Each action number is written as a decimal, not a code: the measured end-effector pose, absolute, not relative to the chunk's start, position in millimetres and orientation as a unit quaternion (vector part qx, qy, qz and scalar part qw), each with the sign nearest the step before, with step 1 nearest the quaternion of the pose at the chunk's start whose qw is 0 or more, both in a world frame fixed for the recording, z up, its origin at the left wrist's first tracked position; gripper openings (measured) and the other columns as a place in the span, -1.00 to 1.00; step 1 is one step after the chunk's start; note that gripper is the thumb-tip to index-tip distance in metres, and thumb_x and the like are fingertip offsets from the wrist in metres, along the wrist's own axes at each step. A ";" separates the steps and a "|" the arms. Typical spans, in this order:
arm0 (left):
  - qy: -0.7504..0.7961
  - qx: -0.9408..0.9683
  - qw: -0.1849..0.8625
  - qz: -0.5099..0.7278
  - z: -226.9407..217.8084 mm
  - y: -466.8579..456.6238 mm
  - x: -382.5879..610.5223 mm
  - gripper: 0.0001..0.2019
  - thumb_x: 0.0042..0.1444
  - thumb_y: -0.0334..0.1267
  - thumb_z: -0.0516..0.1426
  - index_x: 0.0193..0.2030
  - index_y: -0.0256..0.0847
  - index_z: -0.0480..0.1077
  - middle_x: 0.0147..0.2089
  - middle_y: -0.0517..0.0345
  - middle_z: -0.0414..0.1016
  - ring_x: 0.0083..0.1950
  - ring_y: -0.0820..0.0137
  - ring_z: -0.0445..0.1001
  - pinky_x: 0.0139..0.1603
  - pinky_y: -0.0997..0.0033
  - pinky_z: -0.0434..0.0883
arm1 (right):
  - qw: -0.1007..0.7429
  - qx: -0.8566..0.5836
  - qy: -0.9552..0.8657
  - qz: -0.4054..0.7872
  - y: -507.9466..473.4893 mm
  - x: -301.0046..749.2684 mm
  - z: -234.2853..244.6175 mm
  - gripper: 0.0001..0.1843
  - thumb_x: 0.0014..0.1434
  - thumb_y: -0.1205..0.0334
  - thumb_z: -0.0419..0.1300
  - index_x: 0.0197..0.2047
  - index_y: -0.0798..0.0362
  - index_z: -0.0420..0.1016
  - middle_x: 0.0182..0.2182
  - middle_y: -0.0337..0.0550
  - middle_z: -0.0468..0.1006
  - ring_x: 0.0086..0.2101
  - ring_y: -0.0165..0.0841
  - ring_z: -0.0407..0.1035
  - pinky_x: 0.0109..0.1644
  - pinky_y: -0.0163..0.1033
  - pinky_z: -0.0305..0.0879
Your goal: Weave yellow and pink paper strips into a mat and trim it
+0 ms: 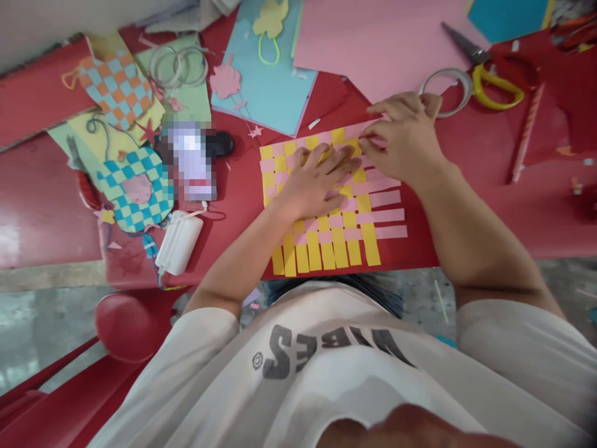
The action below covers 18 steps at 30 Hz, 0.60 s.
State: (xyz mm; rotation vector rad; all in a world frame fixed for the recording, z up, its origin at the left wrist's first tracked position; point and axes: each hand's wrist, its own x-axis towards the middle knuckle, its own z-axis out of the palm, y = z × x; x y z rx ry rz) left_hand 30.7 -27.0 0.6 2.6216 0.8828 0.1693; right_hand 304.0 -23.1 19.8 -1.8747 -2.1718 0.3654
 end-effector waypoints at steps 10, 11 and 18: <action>0.317 0.929 0.180 0.059 3.2 -27.5 32.3 -0.20 0.50 -0.05 0.17 0.84 0.18 0.14 0.87 0.06 0.14 0.80 -0.34 0.05 0.74 -0.62 -0.07 | 0.124 -0.656 -0.733 0.132 -22.3 308.3 19.1 -0.36 0.61 -0.41 -0.09 0.55 -0.63 0.53 0.42 -0.33 0.69 0.52 0.31 0.28 0.58 0.74 0.03; 0.316 0.929 0.181 0.060 3.3 -27.3 32.2 -0.20 0.51 -0.05 0.17 0.84 0.18 0.15 0.86 0.06 0.15 0.80 -0.34 0.05 0.74 -0.63 -0.08 | 0.124 -0.663 -0.727 0.133 -22.8 307.4 19.7 -0.34 0.60 -0.42 -0.09 0.59 -0.63 0.47 0.43 -0.32 0.67 0.50 0.31 0.30 0.57 0.74 0.05; 0.318 0.927 0.187 0.064 -0.7 -26.1 32.1 -0.15 0.47 -0.05 0.19 0.85 0.21 0.11 0.85 0.10 0.16 0.81 -0.39 0.03 0.76 -0.70 -0.10 | 0.155 -0.677 -0.714 0.086 -18.1 306.3 19.3 -0.28 0.53 -0.35 0.12 0.63 -0.36 0.41 0.32 -0.03 0.73 0.41 0.41 0.35 0.43 0.72 0.15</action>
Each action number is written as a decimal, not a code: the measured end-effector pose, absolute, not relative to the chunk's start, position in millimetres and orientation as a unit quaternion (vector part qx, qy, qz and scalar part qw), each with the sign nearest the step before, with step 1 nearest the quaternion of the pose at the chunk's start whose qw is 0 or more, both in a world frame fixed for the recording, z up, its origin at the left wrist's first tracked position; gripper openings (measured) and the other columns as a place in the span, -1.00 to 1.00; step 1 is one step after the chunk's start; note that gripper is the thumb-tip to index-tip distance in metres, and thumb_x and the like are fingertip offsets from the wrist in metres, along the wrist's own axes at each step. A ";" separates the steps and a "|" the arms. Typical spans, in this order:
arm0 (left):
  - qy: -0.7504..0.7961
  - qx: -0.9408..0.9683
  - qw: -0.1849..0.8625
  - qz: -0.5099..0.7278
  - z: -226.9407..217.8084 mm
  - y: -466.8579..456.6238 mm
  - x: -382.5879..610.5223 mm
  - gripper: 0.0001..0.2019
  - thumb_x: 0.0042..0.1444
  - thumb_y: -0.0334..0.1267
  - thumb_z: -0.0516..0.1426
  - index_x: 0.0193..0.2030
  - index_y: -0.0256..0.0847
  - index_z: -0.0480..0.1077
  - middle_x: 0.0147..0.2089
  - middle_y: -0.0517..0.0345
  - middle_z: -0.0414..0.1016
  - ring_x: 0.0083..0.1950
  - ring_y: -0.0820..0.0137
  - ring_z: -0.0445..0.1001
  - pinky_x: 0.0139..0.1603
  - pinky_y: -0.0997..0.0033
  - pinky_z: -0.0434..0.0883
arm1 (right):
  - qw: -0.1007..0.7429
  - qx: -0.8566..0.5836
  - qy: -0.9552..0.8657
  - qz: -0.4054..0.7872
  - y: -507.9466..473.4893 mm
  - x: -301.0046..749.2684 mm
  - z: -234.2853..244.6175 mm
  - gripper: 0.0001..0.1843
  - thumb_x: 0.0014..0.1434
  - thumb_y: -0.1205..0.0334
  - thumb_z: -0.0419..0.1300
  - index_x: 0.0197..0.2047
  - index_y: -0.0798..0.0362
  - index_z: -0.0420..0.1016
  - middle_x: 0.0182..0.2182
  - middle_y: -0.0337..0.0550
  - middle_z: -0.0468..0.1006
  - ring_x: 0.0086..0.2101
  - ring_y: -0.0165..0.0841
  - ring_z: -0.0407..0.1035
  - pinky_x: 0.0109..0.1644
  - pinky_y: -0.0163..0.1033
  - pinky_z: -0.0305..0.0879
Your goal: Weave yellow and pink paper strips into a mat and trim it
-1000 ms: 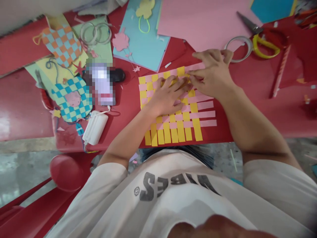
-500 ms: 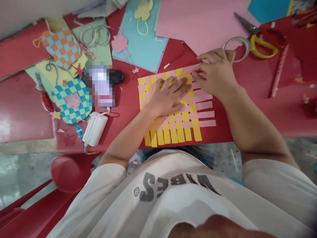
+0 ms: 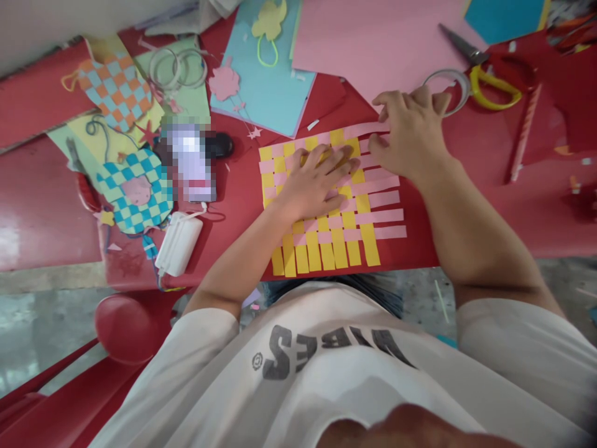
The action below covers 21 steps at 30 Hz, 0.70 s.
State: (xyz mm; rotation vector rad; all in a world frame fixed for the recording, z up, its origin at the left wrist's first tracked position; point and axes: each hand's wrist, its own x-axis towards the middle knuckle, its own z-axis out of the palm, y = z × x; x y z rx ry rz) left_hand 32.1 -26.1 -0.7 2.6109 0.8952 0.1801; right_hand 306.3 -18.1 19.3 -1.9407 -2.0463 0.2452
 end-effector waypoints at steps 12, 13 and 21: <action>0.311 0.931 0.185 0.049 3.5 -26.2 30.7 -0.22 0.54 0.01 0.13 0.83 0.13 0.14 0.89 0.07 0.06 0.83 -0.38 -0.02 0.75 -0.68 -0.08 | 0.222 -0.706 -0.671 0.034 -12.9 305.9 16.6 -0.43 0.61 -0.24 0.05 0.59 -0.50 0.32 0.28 -0.02 0.73 0.29 0.30 0.42 0.34 0.62 0.22; 0.313 0.930 0.186 0.050 1.5 -25.7 30.8 -0.23 0.55 0.04 0.13 0.83 0.14 0.14 0.90 0.08 0.03 0.83 -0.38 -0.04 0.74 -0.69 -0.10 | 0.227 -0.715 -0.661 0.028 -13.1 305.0 16.1 -0.42 0.62 -0.29 0.02 0.61 -0.54 0.28 0.29 -0.04 0.74 0.26 0.28 0.43 0.33 0.60 0.24; 0.342 0.915 0.199 0.073 -13.6 -21.6 27.9 -0.14 0.55 0.27 0.16 0.82 -0.02 0.07 0.90 -0.04 -0.03 0.88 -0.36 -0.20 0.78 -0.65 -0.16 | 0.211 -0.631 -0.739 0.106 -22.8 283.0 10.3 -0.54 0.72 -0.11 -0.03 -0.07 -0.17 0.63 0.02 -0.04 0.79 0.10 0.06 0.57 0.37 0.36 0.28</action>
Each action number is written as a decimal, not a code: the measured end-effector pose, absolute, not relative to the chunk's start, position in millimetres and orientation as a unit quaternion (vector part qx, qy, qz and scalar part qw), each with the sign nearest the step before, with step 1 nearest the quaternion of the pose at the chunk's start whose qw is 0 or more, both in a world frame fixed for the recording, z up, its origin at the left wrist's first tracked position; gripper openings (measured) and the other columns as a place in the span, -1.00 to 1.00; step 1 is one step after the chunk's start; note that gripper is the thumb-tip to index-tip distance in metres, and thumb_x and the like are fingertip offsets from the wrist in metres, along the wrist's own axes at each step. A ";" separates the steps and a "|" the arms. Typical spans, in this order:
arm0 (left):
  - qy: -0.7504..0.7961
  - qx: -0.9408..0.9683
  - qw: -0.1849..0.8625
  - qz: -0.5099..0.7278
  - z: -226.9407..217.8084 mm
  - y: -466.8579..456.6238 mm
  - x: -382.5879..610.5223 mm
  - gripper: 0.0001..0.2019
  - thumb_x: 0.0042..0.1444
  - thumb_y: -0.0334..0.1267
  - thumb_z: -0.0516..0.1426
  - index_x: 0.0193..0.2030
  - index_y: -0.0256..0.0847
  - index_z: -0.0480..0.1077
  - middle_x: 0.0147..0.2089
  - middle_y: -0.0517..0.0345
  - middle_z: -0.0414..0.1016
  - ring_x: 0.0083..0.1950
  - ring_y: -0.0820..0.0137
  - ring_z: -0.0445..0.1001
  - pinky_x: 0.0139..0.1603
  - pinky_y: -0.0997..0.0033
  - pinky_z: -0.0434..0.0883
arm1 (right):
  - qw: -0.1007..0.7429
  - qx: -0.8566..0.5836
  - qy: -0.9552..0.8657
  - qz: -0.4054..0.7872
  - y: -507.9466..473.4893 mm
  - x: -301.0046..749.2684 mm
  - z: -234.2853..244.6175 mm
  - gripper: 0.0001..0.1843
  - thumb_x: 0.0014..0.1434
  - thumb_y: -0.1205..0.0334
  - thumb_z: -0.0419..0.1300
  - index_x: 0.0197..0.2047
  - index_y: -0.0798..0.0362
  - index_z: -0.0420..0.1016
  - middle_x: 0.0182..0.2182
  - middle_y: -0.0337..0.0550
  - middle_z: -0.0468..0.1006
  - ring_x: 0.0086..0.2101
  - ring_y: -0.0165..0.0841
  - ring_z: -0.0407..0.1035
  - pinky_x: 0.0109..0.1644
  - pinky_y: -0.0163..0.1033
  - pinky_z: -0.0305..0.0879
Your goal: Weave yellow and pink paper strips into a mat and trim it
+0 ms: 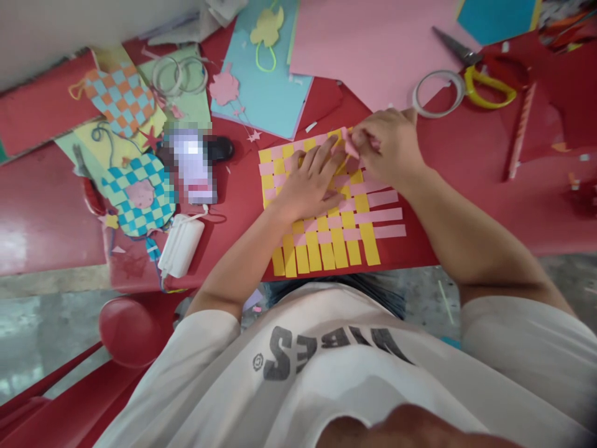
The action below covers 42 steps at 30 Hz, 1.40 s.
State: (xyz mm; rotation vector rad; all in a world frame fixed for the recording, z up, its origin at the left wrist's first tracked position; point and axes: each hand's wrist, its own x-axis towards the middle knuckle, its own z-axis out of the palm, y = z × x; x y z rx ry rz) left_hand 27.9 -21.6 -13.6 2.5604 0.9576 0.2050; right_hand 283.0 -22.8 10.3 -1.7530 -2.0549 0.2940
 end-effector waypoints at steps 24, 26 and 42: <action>0.311 0.930 0.186 0.061 5.1 -22.4 32.1 -0.36 0.67 -0.11 -0.07 0.82 0.18 0.20 0.86 0.10 0.16 0.75 -0.24 0.15 0.70 -0.61 0.05 | 0.271 -0.593 -0.739 0.170 -8.6 311.1 0.5 -0.53 0.61 -0.23 0.10 0.44 -0.48 0.55 0.31 -0.19 0.75 0.29 0.11 0.53 0.50 0.44 0.35; 0.306 0.932 0.184 0.063 4.3 -21.9 31.7 -0.35 0.67 -0.11 -0.05 0.82 0.16 0.19 0.86 0.08 0.16 0.74 -0.24 0.14 0.71 -0.61 0.04 | 0.258 -0.616 -0.725 0.172 -5.1 307.9 0.3 -0.55 0.60 -0.29 0.03 0.40 -0.67 0.56 0.31 -0.38 0.75 0.33 0.12 0.46 0.52 0.49 0.28; 0.313 0.924 0.208 0.074 6.0 -20.4 34.7 -0.38 0.59 -0.11 0.05 0.73 0.15 0.33 0.83 0.07 0.22 0.73 -0.27 0.14 0.70 -0.65 0.02 | 0.188 -0.636 -0.737 0.133 3.5 297.8 7.1 -0.26 0.58 -0.36 -0.30 0.32 -0.58 0.69 0.32 -0.31 0.75 0.35 0.18 0.36 0.42 0.45 0.19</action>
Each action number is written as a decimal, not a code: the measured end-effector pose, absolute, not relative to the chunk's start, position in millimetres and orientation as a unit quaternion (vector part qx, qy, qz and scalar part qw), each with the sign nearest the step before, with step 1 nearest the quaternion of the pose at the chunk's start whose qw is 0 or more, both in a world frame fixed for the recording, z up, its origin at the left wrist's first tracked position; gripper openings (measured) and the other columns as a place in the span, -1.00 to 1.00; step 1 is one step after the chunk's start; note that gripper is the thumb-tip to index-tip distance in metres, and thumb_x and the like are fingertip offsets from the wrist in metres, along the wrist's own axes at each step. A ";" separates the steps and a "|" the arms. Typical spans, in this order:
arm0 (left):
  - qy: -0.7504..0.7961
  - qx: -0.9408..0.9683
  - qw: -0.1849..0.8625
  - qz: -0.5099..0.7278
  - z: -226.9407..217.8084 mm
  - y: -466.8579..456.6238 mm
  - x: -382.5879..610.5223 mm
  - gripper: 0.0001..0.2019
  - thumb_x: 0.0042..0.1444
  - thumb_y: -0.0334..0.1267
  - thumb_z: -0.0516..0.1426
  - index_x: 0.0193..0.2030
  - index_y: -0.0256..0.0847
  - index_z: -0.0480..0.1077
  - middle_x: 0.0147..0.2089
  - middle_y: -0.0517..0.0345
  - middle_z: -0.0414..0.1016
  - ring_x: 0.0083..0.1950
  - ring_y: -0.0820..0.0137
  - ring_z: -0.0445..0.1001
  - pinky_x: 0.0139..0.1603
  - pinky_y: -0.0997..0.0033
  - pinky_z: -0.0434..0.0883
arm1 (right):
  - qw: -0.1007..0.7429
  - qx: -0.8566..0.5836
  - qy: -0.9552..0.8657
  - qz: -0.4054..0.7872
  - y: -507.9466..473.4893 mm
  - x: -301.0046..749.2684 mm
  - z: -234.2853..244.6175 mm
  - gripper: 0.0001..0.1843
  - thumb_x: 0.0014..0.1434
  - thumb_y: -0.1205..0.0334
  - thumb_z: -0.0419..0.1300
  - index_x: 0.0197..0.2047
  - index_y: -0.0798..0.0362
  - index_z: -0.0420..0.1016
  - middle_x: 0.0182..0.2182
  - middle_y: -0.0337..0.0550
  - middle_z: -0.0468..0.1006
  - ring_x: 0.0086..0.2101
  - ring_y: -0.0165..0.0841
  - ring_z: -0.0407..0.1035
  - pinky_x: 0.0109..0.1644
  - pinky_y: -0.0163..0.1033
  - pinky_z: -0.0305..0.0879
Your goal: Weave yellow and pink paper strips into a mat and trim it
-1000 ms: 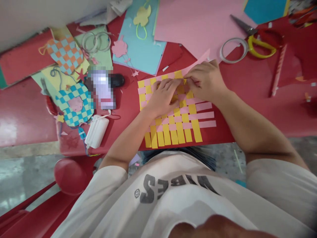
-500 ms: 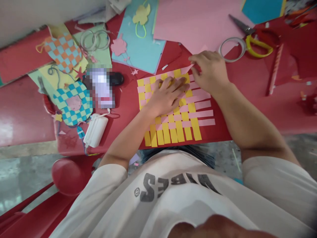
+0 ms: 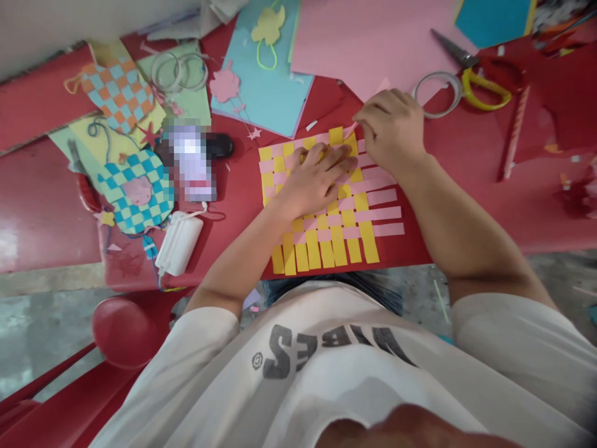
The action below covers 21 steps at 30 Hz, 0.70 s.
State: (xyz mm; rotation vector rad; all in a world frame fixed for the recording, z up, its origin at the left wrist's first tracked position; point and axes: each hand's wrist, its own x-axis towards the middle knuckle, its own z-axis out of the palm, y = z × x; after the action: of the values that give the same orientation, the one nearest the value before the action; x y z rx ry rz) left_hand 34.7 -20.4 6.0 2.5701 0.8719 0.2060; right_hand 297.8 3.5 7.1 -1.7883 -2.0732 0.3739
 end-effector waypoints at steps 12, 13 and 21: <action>0.317 0.924 0.201 0.072 3.8 -22.5 35.4 -0.30 0.54 -0.21 0.05 0.77 0.16 0.27 0.84 0.11 0.20 0.78 -0.29 0.10 0.72 -0.68 0.01 | 0.216 -0.637 -0.714 0.195 -1.2 299.2 9.4 -0.23 0.45 -0.58 -0.24 0.43 -0.70 0.57 0.12 -0.32 0.84 0.38 0.18 0.31 0.42 0.48 0.11; 0.317 0.924 0.202 0.073 3.9 -22.6 35.2 -0.31 0.55 -0.19 0.05 0.77 0.18 0.27 0.84 0.11 0.20 0.78 -0.28 0.10 0.72 -0.68 0.01 | 0.216 -0.638 -0.711 0.202 -2.7 299.2 9.8 -0.24 0.44 -0.58 -0.20 0.47 -0.74 0.52 0.12 -0.36 0.84 0.40 0.18 0.31 0.42 0.49 0.13; 0.320 0.921 0.209 0.075 4.3 -23.1 33.9 -0.31 0.57 -0.18 0.05 0.79 0.25 0.23 0.86 0.14 0.16 0.81 -0.27 0.08 0.74 -0.69 -0.01 | 0.246 -0.616 -0.715 0.220 -6.1 295.5 8.5 -0.39 0.56 -0.38 -0.08 0.55 -0.79 0.42 0.29 -0.51 0.77 0.42 0.05 0.41 0.41 0.39 0.31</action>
State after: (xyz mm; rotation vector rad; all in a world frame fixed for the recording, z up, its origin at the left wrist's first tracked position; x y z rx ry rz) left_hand 33.9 -23.1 4.3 2.5627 0.8893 0.2097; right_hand 295.5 -6.1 8.5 -1.6813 -1.9521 0.6011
